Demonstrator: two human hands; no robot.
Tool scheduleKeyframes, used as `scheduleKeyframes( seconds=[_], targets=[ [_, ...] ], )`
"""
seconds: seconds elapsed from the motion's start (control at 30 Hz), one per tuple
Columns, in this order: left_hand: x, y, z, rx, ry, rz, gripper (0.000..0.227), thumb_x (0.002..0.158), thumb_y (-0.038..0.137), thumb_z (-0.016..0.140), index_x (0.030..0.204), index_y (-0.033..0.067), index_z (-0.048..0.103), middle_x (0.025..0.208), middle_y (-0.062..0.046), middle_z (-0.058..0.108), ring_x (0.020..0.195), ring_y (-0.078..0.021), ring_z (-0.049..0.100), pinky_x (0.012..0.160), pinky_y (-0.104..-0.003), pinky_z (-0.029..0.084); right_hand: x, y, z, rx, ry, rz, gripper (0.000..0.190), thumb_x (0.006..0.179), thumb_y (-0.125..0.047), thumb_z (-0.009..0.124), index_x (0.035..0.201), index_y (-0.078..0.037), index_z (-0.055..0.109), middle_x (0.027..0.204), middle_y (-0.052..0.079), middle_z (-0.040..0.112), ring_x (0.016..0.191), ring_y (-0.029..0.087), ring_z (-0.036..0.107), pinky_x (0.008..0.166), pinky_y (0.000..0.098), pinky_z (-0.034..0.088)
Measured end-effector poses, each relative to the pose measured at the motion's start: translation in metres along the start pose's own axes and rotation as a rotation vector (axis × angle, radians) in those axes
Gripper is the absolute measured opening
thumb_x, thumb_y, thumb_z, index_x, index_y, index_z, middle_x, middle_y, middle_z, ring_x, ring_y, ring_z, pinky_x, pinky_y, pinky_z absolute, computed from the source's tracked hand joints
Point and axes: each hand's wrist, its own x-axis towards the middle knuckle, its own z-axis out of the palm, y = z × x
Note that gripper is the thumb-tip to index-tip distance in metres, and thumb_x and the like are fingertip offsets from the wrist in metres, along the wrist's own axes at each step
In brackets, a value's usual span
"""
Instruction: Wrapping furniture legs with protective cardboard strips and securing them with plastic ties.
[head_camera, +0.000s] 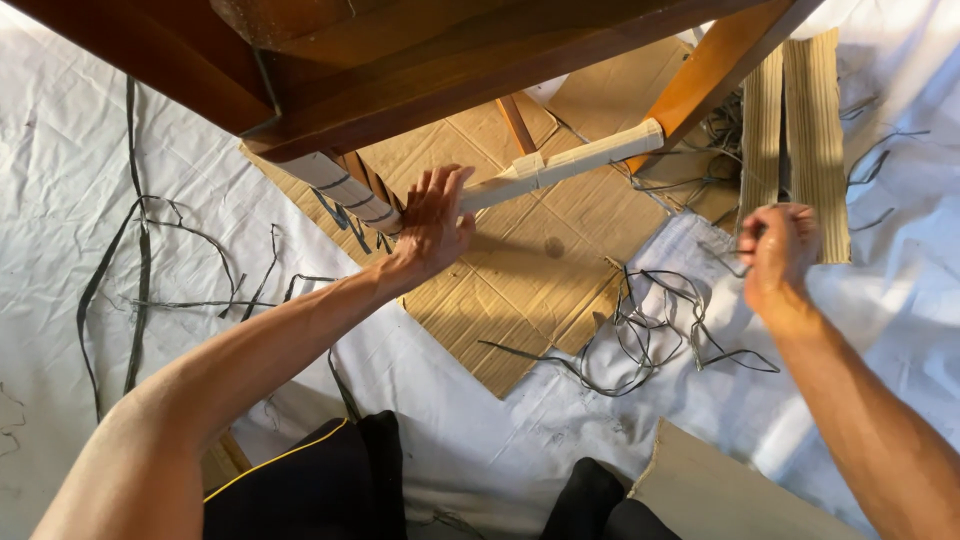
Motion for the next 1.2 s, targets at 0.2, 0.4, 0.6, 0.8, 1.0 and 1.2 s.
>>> scheduleKeyframes(
  seconds=[0.2, 0.4, 0.6, 0.8, 1.0, 1.2],
  targets=[
    [-0.010, 0.077, -0.001, -0.341, -0.185, 0.037, 0.048, 0.098, 0.019, 0.064, 0.140, 0.0047, 0.047, 0.128, -0.019, 0.059, 0.097, -0.0271, 0.070, 0.083, -0.042, 0.058, -0.085, -0.032, 0.098, 0.228, -0.157, 0.231, 0.007, 0.097, -0.013, 0.062, 0.099, -0.013, 0.055, 0.085, 0.007, 0.065, 0.069, 0.017, 0.064, 0.054, 0.0304, 0.049],
    [-0.014, 0.128, -0.008, -0.726, -0.367, -0.021, 0.066, 0.091, 0.018, 0.072, 0.147, 0.0062, 0.040, 0.131, -0.016, 0.065, 0.088, -0.0240, 0.078, 0.074, -0.036, 0.063, -0.131, -0.063, 0.147, 0.316, -0.370, 0.273, 0.009, 0.100, -0.015, 0.064, 0.101, -0.010, 0.056, 0.086, 0.007, 0.066, 0.070, 0.017, 0.062, 0.058, 0.0306, 0.049],
    [-0.020, 0.128, -0.038, -0.678, -0.136, 0.137, 0.046, 0.096, 0.010, 0.074, 0.137, 0.0086, 0.055, 0.124, -0.013, 0.065, 0.090, -0.0203, 0.076, 0.080, -0.034, 0.063, -0.137, -0.065, 0.143, 0.303, -0.343, 0.273, 0.009, 0.099, -0.014, 0.063, 0.102, -0.011, 0.055, 0.084, 0.006, 0.065, 0.068, 0.016, 0.060, 0.056, 0.0301, 0.047],
    [-0.024, 0.125, -0.051, -0.635, -0.089, 0.247, 0.018, 0.095, 0.010, 0.073, 0.112, 0.0058, 0.068, 0.108, -0.009, 0.063, 0.088, -0.0210, 0.072, 0.079, -0.032, 0.061, -0.141, -0.061, 0.144, 0.294, -0.338, 0.289, 0.006, 0.100, -0.011, 0.059, 0.103, -0.009, 0.055, 0.085, 0.008, 0.065, 0.067, 0.018, 0.060, 0.058, 0.0315, 0.049],
    [-0.018, 0.113, -0.056, -0.561, -0.058, 0.212, 0.012, 0.094, 0.009, 0.074, 0.105, 0.0057, 0.072, 0.097, -0.008, 0.067, 0.084, -0.0226, 0.070, 0.073, -0.034, 0.058, -0.115, -0.033, 0.122, 0.191, -0.194, 0.318, 0.010, 0.098, -0.013, 0.058, 0.106, -0.009, 0.052, 0.089, 0.007, 0.067, 0.074, 0.018, 0.067, 0.060, 0.0314, 0.051],
    [-0.020, 0.095, -0.071, -0.391, -0.079, 0.154, 0.009, 0.093, 0.006, 0.073, 0.102, 0.0038, 0.071, 0.095, -0.009, 0.065, 0.081, -0.0255, 0.067, 0.069, -0.038, 0.056, -0.059, 0.021, 0.055, -0.277, 0.069, 0.182, 0.031, 0.094, -0.013, 0.060, 0.118, -0.006, 0.042, 0.116, 0.019, 0.057, 0.101, 0.035, 0.060, 0.082, 0.0463, 0.051]
  ],
)
